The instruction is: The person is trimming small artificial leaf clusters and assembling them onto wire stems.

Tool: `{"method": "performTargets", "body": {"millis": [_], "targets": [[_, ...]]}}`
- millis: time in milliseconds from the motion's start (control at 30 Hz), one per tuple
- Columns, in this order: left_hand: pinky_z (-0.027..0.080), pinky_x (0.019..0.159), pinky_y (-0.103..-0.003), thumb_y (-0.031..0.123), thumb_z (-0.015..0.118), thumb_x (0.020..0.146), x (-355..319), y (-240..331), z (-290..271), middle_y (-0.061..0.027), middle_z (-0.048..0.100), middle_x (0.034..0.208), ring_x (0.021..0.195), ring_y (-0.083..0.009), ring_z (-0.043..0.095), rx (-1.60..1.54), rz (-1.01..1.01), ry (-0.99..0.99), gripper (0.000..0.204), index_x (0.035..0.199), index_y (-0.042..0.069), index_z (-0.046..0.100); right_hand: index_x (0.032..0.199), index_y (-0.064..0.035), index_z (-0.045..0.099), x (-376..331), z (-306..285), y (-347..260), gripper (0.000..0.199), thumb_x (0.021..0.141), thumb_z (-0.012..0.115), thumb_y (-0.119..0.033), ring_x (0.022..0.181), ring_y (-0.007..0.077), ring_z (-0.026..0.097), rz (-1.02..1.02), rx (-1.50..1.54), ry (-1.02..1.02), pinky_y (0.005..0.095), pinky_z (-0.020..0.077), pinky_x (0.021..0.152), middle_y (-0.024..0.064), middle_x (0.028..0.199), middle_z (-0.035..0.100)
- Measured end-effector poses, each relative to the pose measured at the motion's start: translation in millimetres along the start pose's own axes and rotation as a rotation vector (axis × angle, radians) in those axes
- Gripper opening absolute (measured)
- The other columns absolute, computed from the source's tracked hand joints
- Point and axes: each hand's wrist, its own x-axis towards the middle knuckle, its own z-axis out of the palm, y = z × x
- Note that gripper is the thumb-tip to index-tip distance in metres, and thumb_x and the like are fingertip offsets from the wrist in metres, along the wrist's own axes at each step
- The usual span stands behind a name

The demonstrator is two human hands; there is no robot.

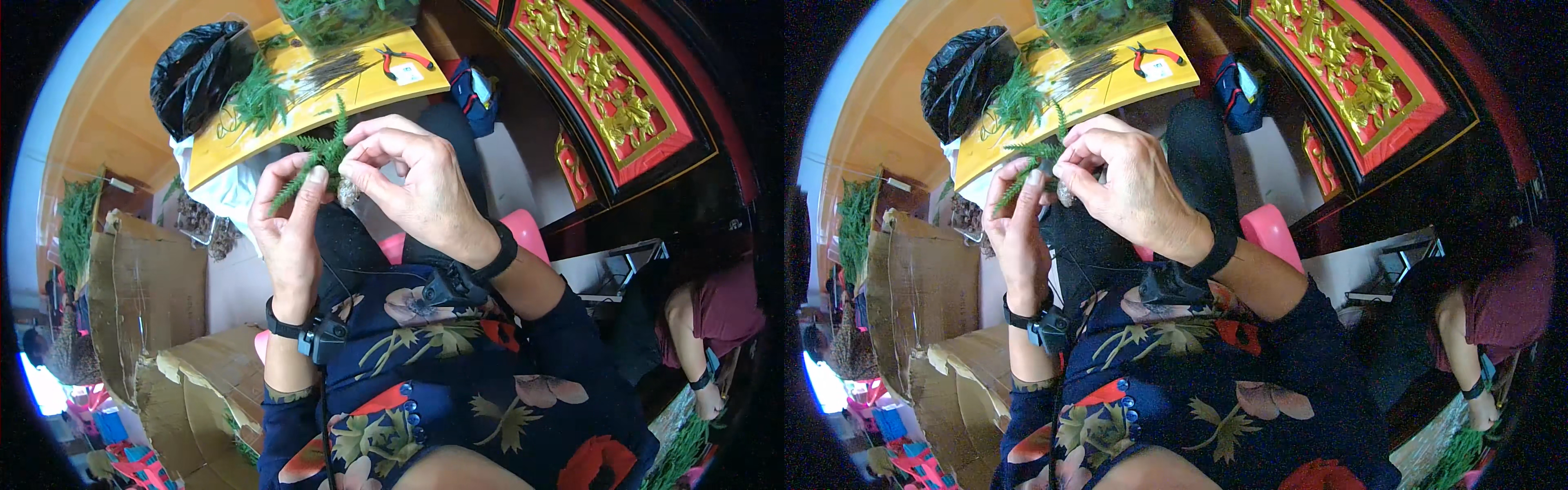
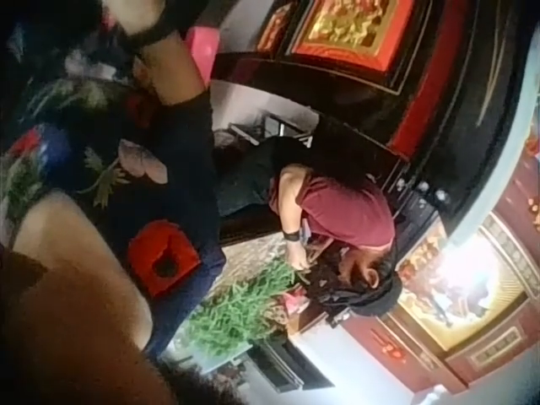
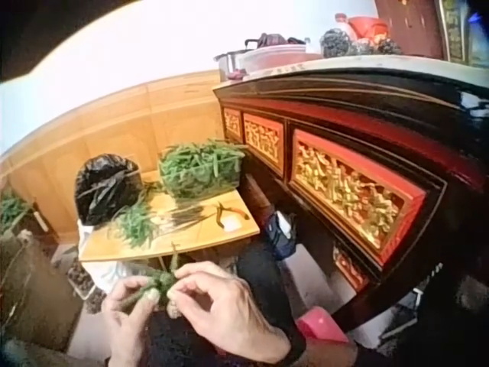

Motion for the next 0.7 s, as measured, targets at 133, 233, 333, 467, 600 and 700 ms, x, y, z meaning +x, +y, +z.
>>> {"method": "performTargets", "body": {"millis": [133, 233, 333, 467, 600, 700], "targets": [[0.051, 0.069, -0.023, 0.009, 0.059, 0.09, 2, -2, 0, -0.0026, 0.061, 0.093, 0.081, -0.0074, 0.057, -0.135, -0.085, 0.039, 0.016, 0.104, 0.001, 0.061, 0.08, 0.0025, 0.063, -1, 3, 4, 0.008, 0.077, 0.068, -0.003, 0.066, 0.0116, 0.062, -0.155, -0.092, 0.038, 0.0233, 0.0459, 0.058, 0.0088, 0.094, 0.061], [0.053, 0.069, -0.025, 0.01, 0.057, 0.092, 3, -5, -1, -0.003, 0.061, 0.093, 0.081, -0.008, 0.057, -0.21, -0.121, 0.064, 0.014, 0.1, 0.0, 0.062, 0.077, 0.0025, 0.061, -3, 3, 4, 0.008, 0.074, 0.068, 0.0, 0.066, 0.0164, 0.063, -0.25, -0.221, 0.034, 0.0272, 0.0488, 0.06, 0.0106, 0.092, 0.06], [0.054, 0.067, -0.027, 0.01, 0.056, 0.092, 3, -11, -5, -0.0036, 0.061, 0.093, 0.08, -0.0086, 0.058, -0.263, -0.14, 0.079, 0.012, 0.096, 0.0, 0.062, 0.077, 0.0023, 0.06, -4, 3, 2, 0.009, 0.072, 0.068, 0.001, 0.066, 0.0196, 0.063, -0.261, -0.285, 0.005, 0.0296, 0.0502, 0.061, 0.0117, 0.092, 0.059], [0.054, 0.065, -0.026, 0.007, 0.057, 0.091, 3, -9, -7, -0.0038, 0.06, 0.093, 0.079, -0.0087, 0.058, -0.207, -0.144, 0.096, 0.009, 0.094, 0.0, 0.061, 0.077, 0.0018, 0.059, -7, 5, -1, 0.01, 0.071, 0.068, 0.001, 0.068, 0.0216, 0.063, -0.255, -0.346, -0.034, 0.0309, 0.0503, 0.06, 0.012, 0.091, 0.059], [0.054, 0.064, -0.025, 0.005, 0.059, 0.089, 0, -10, -7, -0.0035, 0.06, 0.091, 0.079, -0.0082, 0.058, -0.173, -0.075, 0.115, 0.009, 0.097, 0.001, 0.06, 0.077, 0.0017, 0.059, -10, 8, -1, 0.01, 0.071, 0.068, 0.001, 0.066, 0.0214, 0.063, -0.257, -0.366, -0.055, 0.0311, 0.0502, 0.058, 0.0117, 0.091, 0.059], [0.053, 0.061, -0.024, 0.004, 0.059, 0.089, -1, -7, -5, -0.0034, 0.061, 0.09, 0.077, -0.0076, 0.057, -0.129, -0.07, 0.115, 0.011, 0.099, 0.002, 0.058, 0.077, 0.0026, 0.059, -9, 7, 2, 0.01, 0.073, 0.067, 0.001, 0.064, 0.0206, 0.063, -0.236, -0.368, -0.034, 0.0305, 0.0504, 0.058, 0.0117, 0.091, 0.059]]}}
